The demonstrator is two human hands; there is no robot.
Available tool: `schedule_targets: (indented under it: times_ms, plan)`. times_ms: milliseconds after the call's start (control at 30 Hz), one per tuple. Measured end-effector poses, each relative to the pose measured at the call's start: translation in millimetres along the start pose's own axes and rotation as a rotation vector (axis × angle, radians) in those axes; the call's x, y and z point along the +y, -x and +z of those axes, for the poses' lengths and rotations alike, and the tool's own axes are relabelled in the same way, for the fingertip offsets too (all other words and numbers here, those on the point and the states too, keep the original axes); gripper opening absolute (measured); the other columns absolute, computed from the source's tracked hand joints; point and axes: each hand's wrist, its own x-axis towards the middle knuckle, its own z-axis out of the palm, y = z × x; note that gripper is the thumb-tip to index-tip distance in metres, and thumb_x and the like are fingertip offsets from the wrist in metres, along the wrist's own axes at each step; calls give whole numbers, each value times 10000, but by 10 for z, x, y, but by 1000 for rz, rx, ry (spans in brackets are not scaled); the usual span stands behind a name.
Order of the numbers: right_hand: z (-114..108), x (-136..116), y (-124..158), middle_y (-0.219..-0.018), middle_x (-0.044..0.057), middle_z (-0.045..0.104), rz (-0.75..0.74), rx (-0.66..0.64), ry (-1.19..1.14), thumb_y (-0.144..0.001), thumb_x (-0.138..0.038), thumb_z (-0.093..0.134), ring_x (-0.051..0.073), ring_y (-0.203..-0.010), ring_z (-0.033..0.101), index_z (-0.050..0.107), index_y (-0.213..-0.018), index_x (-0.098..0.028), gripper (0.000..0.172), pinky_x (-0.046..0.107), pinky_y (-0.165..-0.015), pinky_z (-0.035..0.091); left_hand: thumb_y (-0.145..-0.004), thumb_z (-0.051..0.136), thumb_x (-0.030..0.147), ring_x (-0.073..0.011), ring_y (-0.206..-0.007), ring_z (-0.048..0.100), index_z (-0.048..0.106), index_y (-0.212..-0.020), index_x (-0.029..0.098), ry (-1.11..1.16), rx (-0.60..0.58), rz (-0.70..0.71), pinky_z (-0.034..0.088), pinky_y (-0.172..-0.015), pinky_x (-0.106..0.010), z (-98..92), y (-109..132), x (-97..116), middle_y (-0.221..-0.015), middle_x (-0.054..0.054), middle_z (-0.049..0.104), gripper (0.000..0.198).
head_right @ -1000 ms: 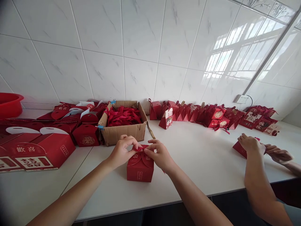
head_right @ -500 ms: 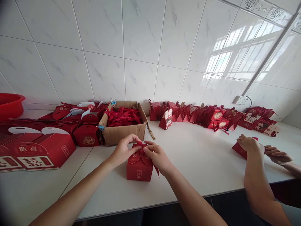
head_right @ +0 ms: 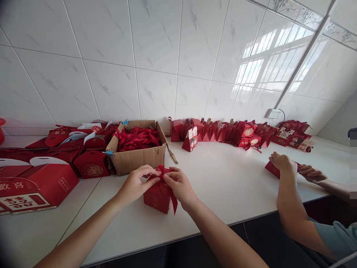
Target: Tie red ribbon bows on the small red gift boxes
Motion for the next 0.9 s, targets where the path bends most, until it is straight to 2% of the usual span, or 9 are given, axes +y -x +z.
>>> schedule_targets:
  times_ms: [167,233,333,433,533,700,900]
  plan:
    - [-11,-71,97,-1338,78,493,15,-13,94,-833,-479,565,247,-1385,265,745,-848,-231,307,385,-1054,326,-782,627,325,-199,-841,598,687,-771,199,10,-128,-6,439,-787,-320,-154,-131,22,-864,-44,677,140]
    - [-33,-109,127,-1325,73,509,0,-17,157,-846,-465,546,256,-1340,345,732,-876,-230,301,389,-1034,342,-765,634,319,-193,-817,588,676,-755,199,10,-181,-15,437,-772,-310,-218,-171,58,-839,-32,679,128]
    - [-84,-131,166,-1137,74,620,-71,-19,256,-856,-404,518,237,-1099,556,677,-825,-201,260,362,-904,431,-733,638,282,-176,-759,559,653,-719,197,14,-267,-30,428,-705,-278,-287,-230,113,-772,-7,658,88]
    - [-157,-99,188,-1016,60,660,-156,1,398,-858,-333,491,207,-934,602,587,-795,-196,179,329,-757,465,-717,618,247,-160,-711,547,638,-713,191,35,-354,-47,422,-654,-257,-311,-289,166,-742,6,635,60]
    - [-244,-53,168,-1036,52,658,-234,32,512,-852,-278,488,180,-877,606,547,-916,-214,108,310,-697,465,-707,598,228,-156,-697,550,628,-720,181,63,-417,-63,423,-634,-248,-305,-344,199,-721,7,616,57]
    - [-355,-56,49,-1006,48,675,-265,-21,554,-823,-255,533,148,-776,604,556,-1026,-204,210,286,-652,473,-690,562,206,-149,-661,528,590,-702,178,81,-459,-97,405,-593,-242,-294,-397,221,-693,13,592,42]
    - [-437,-177,48,-832,19,678,-313,-80,633,-808,-237,562,144,-716,589,639,-929,-215,145,281,-647,475,-665,509,166,-145,-632,510,558,-667,178,83,-449,-117,379,-548,-237,-286,-390,271,-671,17,571,51]
